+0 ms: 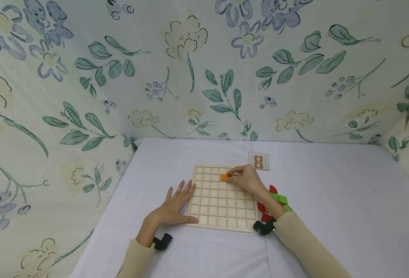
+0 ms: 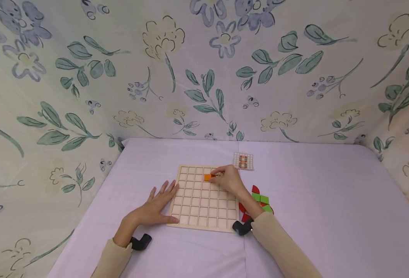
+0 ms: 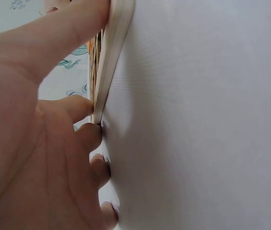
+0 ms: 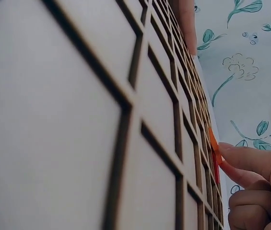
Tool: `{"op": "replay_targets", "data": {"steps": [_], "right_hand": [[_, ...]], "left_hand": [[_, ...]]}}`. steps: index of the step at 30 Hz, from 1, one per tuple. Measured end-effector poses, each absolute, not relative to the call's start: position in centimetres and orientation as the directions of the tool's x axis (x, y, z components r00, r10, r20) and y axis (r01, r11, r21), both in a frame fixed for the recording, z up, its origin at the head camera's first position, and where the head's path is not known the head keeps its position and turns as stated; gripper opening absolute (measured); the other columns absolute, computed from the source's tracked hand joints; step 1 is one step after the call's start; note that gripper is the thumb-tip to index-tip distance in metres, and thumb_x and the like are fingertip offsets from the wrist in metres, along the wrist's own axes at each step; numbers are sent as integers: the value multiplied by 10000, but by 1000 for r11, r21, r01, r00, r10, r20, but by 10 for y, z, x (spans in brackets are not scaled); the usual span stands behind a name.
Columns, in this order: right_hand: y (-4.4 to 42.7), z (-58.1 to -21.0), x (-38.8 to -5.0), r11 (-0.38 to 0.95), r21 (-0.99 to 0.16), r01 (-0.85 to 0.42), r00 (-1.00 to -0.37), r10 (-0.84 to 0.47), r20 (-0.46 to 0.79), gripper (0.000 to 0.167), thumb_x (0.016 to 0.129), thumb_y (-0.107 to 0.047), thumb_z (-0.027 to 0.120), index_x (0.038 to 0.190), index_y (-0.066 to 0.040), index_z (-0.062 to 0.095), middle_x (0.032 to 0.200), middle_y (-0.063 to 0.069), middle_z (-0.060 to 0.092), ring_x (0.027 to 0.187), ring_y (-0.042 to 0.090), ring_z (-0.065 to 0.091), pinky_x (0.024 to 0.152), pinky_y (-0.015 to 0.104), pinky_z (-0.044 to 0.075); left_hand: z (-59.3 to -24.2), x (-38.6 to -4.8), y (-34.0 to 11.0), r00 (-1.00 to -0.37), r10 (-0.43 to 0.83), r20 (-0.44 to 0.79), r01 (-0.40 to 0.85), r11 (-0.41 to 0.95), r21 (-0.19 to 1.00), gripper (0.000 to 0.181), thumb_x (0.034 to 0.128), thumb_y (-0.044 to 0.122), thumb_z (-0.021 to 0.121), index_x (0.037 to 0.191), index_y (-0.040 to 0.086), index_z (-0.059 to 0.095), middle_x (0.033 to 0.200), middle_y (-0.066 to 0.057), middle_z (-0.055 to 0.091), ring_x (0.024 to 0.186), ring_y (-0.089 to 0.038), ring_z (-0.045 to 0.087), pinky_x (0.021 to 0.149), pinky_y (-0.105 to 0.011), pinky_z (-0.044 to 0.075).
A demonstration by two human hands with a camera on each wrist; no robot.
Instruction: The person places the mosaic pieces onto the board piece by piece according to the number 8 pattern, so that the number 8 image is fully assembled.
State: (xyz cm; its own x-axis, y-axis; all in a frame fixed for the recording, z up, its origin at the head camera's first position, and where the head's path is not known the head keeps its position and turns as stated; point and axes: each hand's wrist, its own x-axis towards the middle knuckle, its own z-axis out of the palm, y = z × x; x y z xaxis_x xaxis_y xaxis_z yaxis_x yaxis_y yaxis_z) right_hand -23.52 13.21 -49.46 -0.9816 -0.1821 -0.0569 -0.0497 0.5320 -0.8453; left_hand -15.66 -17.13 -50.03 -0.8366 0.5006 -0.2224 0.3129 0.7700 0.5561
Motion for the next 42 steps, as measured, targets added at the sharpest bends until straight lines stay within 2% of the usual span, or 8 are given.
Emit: {"op": "replay_targets", "data": {"steps": [10, 19, 29, 33, 37, 42], "right_hand": [[129, -495, -237, 521, -852, -48, -983, -177, -53, 200, 864, -167, 851, 1037, -72, 821, 578, -58, 450, 517, 109, 312, 476, 212, 247], [138, -489, -232, 513, -858, 11, -978, -174, -117, 251, 881, -265, 839, 1087, -124, 809, 560, -71, 325, 534, 109, 291, 512, 222, 266], [197, -474, -210, 569, -820, 65, -975, -138, -173, 352, 924, -280, 792, 1206, -72, 757, 599, -31, 307, 541, 142, 291, 483, 242, 238], [226, -471, -199, 613, -785, 82, -981, -90, -173, 385, 940, -277, 770, 1240, -38, 734, 595, -25, 323, 531, 138, 327, 473, 243, 270], [247, -470, -188, 660, -742, 115, -983, -34, -182, 395, 945, -291, 759, 1246, -37, 731, 613, -16, 343, 585, 156, 365, 514, 269, 303], [262, -475, -178, 680, -719, 146, -979, -3, -202, 420, 929, -306, 776, 1253, -43, 728, 630, -12, 348, 615, 159, 359, 541, 307, 289]], "left_hand": [[-498, -158, -169, -836, 504, -220, 314, 766, 561, 1192, 824, 576, 810, 1676, 132, 103, 1762, -59, -9, 1630, -334, -112, 1261, -681, -106], [-497, -158, -170, -837, 497, -230, 308, 774, 553, 1195, 820, 572, 816, 1676, 136, 105, 1762, -46, -15, 1630, -327, -115, 1262, -681, -101], [-498, -158, -171, -836, 502, -224, 313, 770, 556, 1185, 828, 568, 811, 1676, 133, 106, 1761, -51, -15, 1629, -336, -114, 1261, -680, -106], [-497, -158, -171, -830, 510, -226, 320, 768, 555, 1177, 838, 571, 801, 1676, 130, 101, 1761, -56, -24, 1627, -341, -118, 1258, -684, -107], [-496, -157, -171, -830, 511, -226, 325, 771, 547, 1172, 846, 564, 797, 1675, 126, 93, 1760, -54, -28, 1628, -341, -115, 1259, -681, -109], [-496, -157, -170, -832, 504, -231, 321, 778, 540, 1177, 841, 563, 802, 1675, 129, 94, 1760, -56, -20, 1628, -342, -109, 1263, -676, -104]]}}
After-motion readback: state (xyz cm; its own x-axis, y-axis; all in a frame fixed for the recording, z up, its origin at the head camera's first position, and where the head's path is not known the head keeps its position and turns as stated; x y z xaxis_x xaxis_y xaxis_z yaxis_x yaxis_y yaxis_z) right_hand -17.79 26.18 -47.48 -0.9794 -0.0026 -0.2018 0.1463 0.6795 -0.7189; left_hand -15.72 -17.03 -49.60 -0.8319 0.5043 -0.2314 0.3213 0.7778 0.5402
